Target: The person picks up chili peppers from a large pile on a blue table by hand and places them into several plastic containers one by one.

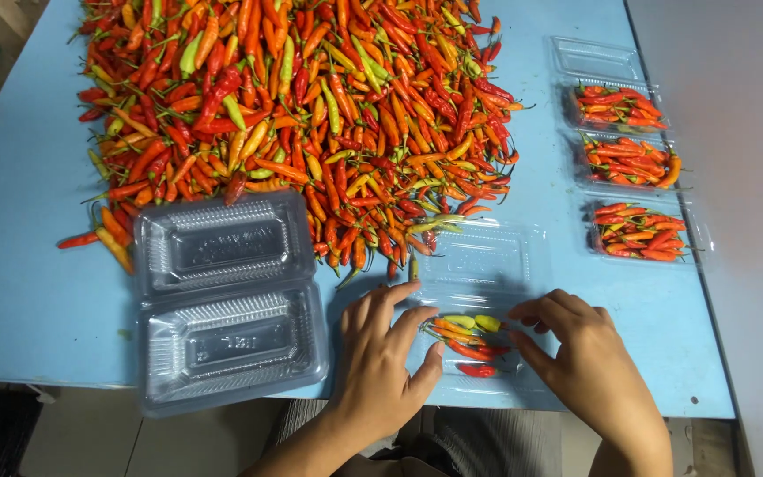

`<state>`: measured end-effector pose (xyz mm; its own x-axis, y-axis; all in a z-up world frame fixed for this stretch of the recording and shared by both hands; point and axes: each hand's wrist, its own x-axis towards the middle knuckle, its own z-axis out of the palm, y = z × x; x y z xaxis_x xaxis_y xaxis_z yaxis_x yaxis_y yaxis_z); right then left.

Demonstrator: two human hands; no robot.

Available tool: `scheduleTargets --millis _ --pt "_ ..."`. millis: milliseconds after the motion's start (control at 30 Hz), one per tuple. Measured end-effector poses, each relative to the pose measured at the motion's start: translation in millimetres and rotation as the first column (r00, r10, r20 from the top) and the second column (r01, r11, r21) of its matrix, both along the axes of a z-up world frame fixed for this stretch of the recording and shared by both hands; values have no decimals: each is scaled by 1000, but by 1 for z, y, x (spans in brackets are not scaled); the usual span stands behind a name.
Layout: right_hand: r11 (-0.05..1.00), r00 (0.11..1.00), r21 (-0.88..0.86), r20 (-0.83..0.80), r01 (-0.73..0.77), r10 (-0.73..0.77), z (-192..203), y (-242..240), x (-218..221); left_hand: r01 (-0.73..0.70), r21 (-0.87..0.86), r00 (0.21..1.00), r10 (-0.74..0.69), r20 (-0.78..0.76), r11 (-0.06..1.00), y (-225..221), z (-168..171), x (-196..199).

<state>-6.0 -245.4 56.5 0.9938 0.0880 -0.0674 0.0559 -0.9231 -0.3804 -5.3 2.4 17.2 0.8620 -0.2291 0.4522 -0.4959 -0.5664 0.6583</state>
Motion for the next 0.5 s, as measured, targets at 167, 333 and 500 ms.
scheduleTargets --millis 167,333,500 --pt "974 960 14 176 -225 219 40 51 44 9 -52 1000 -9 1 999 0 -1 -1" --pt "867 844 -106 197 -487 498 35 106 113 17 -95 1000 -16 8 995 2 2 -1" --pt "870 784 -223 376 -441 494 19 152 184 56 -134 998 -59 -20 989 1 1 -1"
